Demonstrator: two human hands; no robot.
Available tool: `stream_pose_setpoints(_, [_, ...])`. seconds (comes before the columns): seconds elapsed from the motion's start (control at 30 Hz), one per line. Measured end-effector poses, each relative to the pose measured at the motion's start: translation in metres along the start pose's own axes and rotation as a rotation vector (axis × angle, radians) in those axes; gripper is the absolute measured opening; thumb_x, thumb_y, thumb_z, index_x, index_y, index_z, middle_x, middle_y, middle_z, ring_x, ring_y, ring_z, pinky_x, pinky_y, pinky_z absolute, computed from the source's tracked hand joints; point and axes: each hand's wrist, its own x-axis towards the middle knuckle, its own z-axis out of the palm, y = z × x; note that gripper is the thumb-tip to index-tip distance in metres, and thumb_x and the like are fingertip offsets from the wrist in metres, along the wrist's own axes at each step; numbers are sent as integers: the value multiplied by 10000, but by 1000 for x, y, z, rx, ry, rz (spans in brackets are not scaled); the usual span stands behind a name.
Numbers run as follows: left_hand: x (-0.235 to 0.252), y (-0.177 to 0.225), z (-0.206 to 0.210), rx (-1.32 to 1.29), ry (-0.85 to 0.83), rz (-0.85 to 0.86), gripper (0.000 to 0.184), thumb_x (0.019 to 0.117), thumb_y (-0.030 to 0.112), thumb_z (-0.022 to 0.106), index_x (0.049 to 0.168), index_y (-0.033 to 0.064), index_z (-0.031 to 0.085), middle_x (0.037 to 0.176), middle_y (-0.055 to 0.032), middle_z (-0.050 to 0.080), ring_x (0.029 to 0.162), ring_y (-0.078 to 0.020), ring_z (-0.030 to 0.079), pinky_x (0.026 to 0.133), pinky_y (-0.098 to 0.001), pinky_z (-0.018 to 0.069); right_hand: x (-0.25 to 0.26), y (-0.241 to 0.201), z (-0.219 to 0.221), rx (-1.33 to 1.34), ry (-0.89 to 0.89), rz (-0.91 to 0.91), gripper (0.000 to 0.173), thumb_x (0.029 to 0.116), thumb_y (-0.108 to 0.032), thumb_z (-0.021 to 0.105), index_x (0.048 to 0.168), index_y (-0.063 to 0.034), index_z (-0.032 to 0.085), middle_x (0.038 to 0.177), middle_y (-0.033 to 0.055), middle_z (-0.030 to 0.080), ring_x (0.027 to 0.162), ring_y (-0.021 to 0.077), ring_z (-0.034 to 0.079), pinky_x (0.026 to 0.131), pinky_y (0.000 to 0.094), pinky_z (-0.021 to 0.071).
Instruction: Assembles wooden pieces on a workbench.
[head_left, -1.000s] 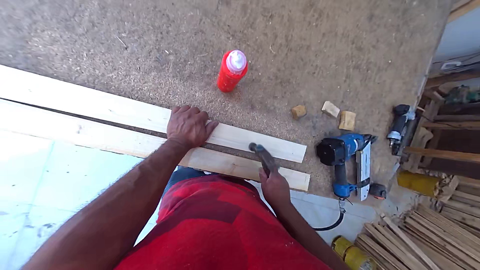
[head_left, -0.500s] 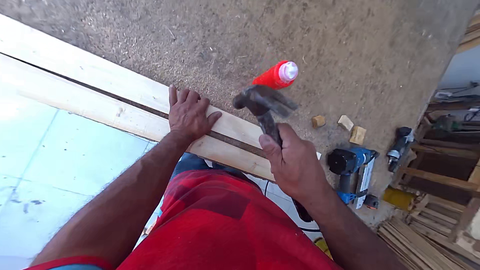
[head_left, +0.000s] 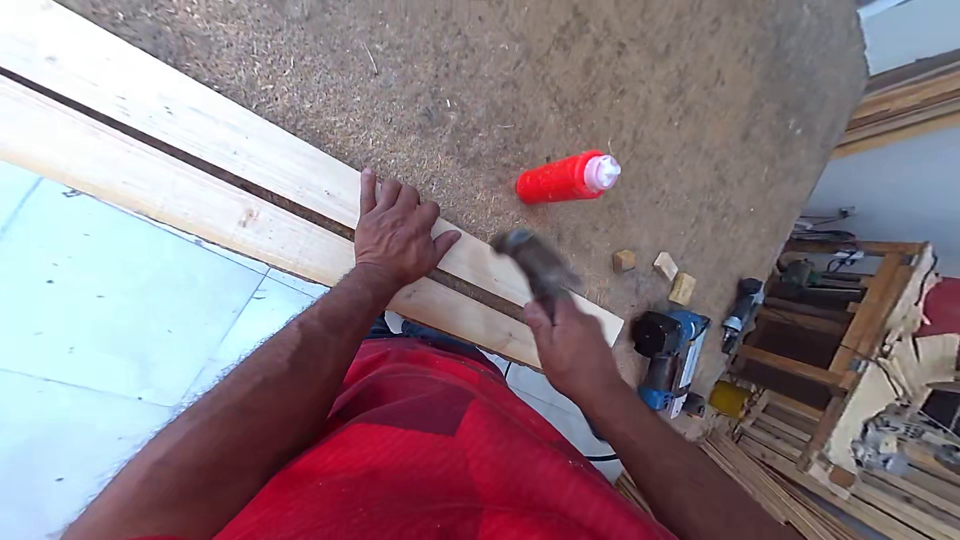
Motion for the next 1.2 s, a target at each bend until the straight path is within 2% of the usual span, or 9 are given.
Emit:
stream_pose_setpoints(0.13, [4,0,0,7,2,4,710,956,756,321,990,144,679,1053,-140,649,1204,-394,570,1203,-708,136,7,8,-12,-194,-423,292,458,1065,-547,422,1084,-129,609,785,97,642,748,296,687,652,518,568])
stream_pose_setpoints(0.3, [2,1,0,23,-16,1,726,951,765,302,994,148,683,1062,-143,652,1193,-394,580,1199,-708,143,-16,7,-5,160,380,-69,469,1079,-493,407,1028,-75,614,629,9,556,500,141,559,440,365,497])
stream_pose_setpoints(0.37, [1,2,0,39,-28,3,729,952,765,293,1005,153,685,1079,-141,652,1205,-390,573,1199,-704,143,-21,36,58,274,392,-85,500,1085,-477,392,1104,-42,638,688,52,625,558,179,634,502,421,572])
stream_pose_setpoints(0.47, [1,4,0,53,-26,-8,741,946,779,283,1028,170,696,1099,-125,663,1231,-373,568,1208,-687,148,-13,64,92,134,3,131,547,1065,-549,406,1122,-54,631,768,128,666,703,316,695,642,547,579])
stream_pose_setpoints(0.63, [-1,5,2,64,-26,-14,736,930,795,298,1027,191,706,1084,-106,666,1225,-357,572,1215,-678,143,-15,71,106,199,400,-141,502,1078,-483,425,1028,-50,674,710,69,649,600,197,652,538,416,566])
stream_pose_setpoints(0.87, [13,-43,-52,-284,-24,-45,532,1040,554,436,1380,192,626,1473,-102,559,1489,-333,378,1250,-605,209,10,23,38,-159,-316,194,545,1062,-580,393,1149,-86,605,855,135,694,839,332,725,725,531,584])
stream_pose_setpoints(0.97, [21,-92,-55,-93,19,-77,577,1010,636,414,1264,198,692,1428,-116,588,1475,-368,391,1236,-667,158,24,-27,-10,-24,-371,132,475,1053,-563,444,1135,-127,613,755,87,635,714,285,670,644,518,559])
stream_pose_setpoints(1.1, [20,-103,-42,8,1,-62,628,1016,646,300,994,194,735,1136,-101,685,1288,-355,555,1225,-683,137,36,-105,-49,97,29,-224,454,1069,-550,401,1064,-144,603,593,-5,520,462,168,527,402,393,456])
stream_pose_setpoints(1.2, [21,-104,-44,-10,4,-60,647,1018,654,301,947,168,722,1066,-105,679,1202,-353,590,1224,-671,145,52,-117,-35,133,132,-255,422,1079,-523,410,1058,-134,572,600,-12,510,450,144,511,388,363,451])
